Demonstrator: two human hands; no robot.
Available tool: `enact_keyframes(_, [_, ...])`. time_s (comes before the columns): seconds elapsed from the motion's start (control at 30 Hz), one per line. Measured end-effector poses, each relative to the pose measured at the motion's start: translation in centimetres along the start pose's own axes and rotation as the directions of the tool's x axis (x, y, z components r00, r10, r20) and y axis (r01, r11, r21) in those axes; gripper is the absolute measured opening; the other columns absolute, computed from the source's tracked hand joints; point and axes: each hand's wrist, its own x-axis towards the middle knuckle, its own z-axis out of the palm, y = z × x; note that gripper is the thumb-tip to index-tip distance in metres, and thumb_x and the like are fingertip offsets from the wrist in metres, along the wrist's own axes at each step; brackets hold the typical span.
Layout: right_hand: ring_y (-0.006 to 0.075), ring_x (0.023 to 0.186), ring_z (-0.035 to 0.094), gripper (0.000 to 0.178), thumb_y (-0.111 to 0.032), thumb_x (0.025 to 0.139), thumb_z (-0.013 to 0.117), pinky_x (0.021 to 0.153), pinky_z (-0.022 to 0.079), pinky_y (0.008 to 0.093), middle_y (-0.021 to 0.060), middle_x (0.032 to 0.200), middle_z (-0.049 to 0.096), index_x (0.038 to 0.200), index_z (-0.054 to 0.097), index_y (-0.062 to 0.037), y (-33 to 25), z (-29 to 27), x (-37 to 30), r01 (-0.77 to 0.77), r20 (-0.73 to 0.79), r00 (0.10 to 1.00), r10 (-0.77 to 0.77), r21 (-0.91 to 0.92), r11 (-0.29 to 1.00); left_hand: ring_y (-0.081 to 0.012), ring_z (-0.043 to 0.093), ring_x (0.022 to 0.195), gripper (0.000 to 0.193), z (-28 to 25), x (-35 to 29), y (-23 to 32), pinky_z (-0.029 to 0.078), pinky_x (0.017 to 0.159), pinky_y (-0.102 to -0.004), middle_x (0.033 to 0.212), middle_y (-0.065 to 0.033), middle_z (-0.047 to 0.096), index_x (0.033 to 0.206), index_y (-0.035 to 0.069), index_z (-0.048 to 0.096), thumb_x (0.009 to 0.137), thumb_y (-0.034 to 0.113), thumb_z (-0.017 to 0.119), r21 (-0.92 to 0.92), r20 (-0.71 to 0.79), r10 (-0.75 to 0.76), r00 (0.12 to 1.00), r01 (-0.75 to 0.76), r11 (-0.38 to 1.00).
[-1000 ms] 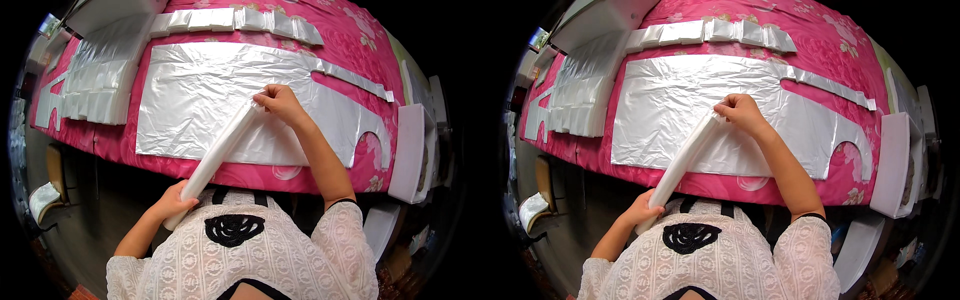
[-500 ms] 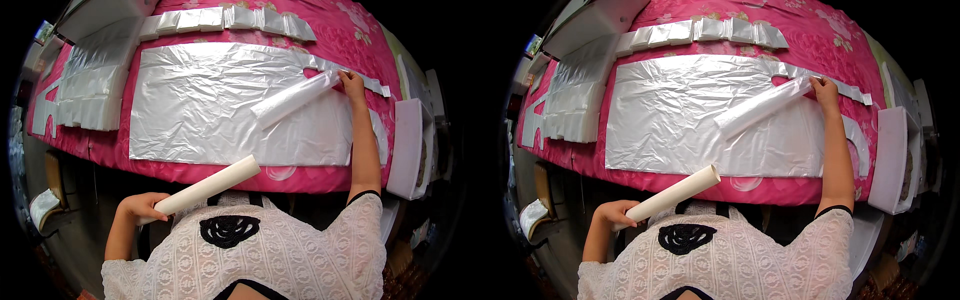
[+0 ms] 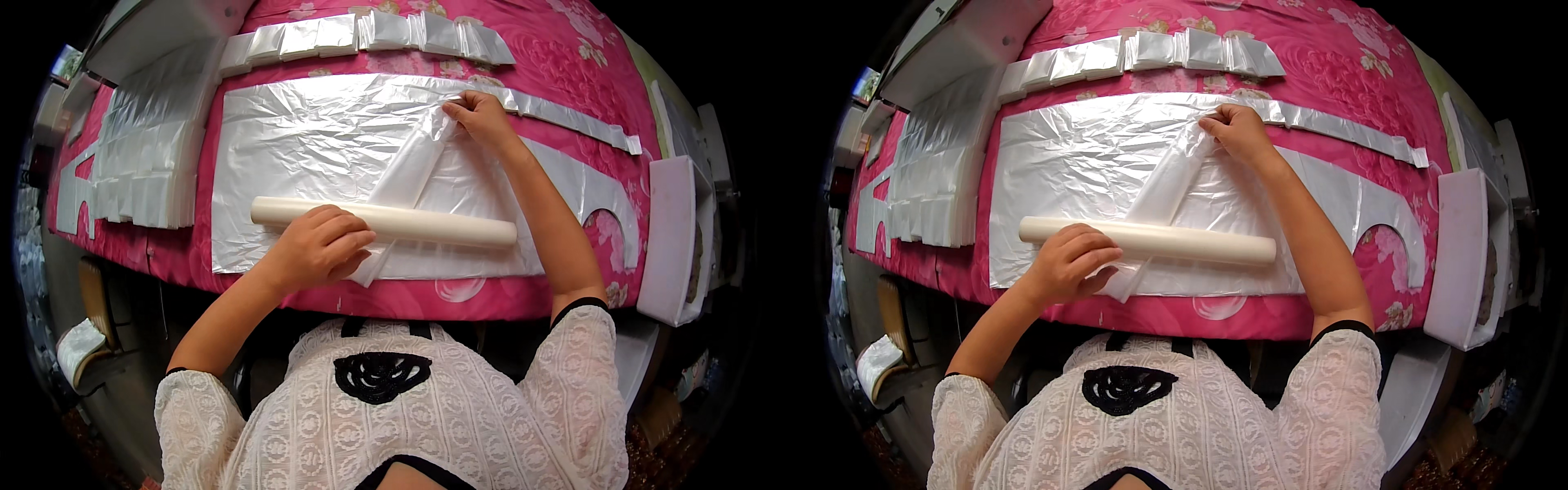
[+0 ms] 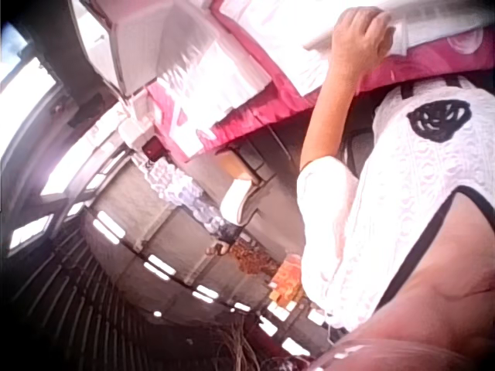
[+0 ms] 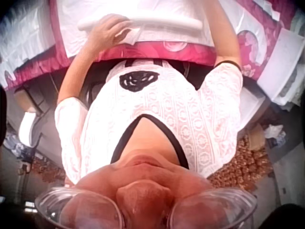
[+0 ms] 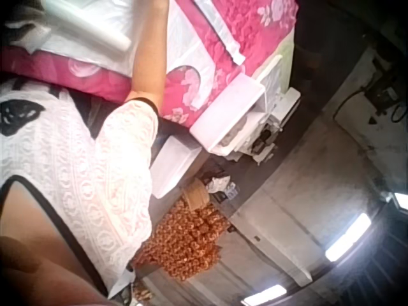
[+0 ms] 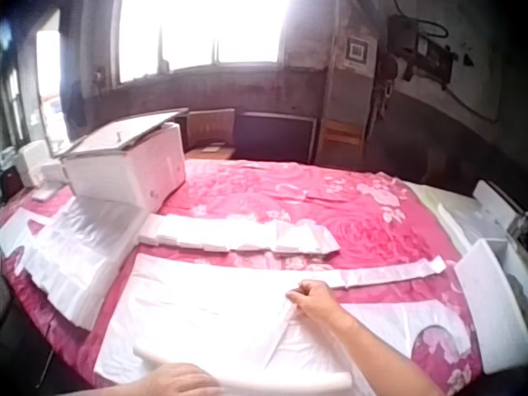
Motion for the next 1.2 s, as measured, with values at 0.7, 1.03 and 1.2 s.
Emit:
enact_keyframes(0.7, [0.0272,0.094,0.053,0.046,-0.016,0.071,0.068,0.081,0.043,0.0379,0.0095,0.106,0.056,0.116,0.057,-0.0099,-2.4,7.4,-16.2,0.508,0.228,0.839,-0.493,-0.653,0.562,-0.0338,0.022,0.135,0.071,6.9,-4.1,6.3,0.012,0.11,-0.0463,0.143,-0.0217,0.027,0.133,-0.006,0.034,0.084,0.044,0.044,0.171,0.401,-0.142,0.905,0.079,0.982])
enact_keyframes(1.03, [0.0265,0.092,0.054,0.045,-0.016,0.077,0.065,0.081,0.044,0.0356,0.0075,0.105,0.06,0.121,0.056,-0.0118,2.5,-6.1,-14.1,-0.027,-0.316,0.884,-0.345,-0.771,0.637,-0.0306,0.021,0.136,0.075,5.2,-3.1,4.6,0.015,0.11,-0.0437,0.145,-0.0187,0.024,0.136,-0.004,0.029,0.084,0.047,0.046,-0.074,0.411,0.029,0.911,0.002,0.997])
enact_keyframes(1.2, [0.0258,0.095,0.054,0.047,-0.009,0.071,0.067,0.084,0.043,0.0365,0.0058,0.108,0.06,0.117,0.059,-0.0136,-0.6,-2.9,-15.5,0.405,0.08,0.895,-0.44,-0.562,0.722,-0.0314,0.021,0.136,0.083,6.0,-2.1,4.2,0.015,0.11,-0.0451,0.144,-0.0197,0.026,0.135,-0.005,0.03,0.08,0.055,0.049,0.051,0.431,-0.017,0.902,-0.006,0.999])
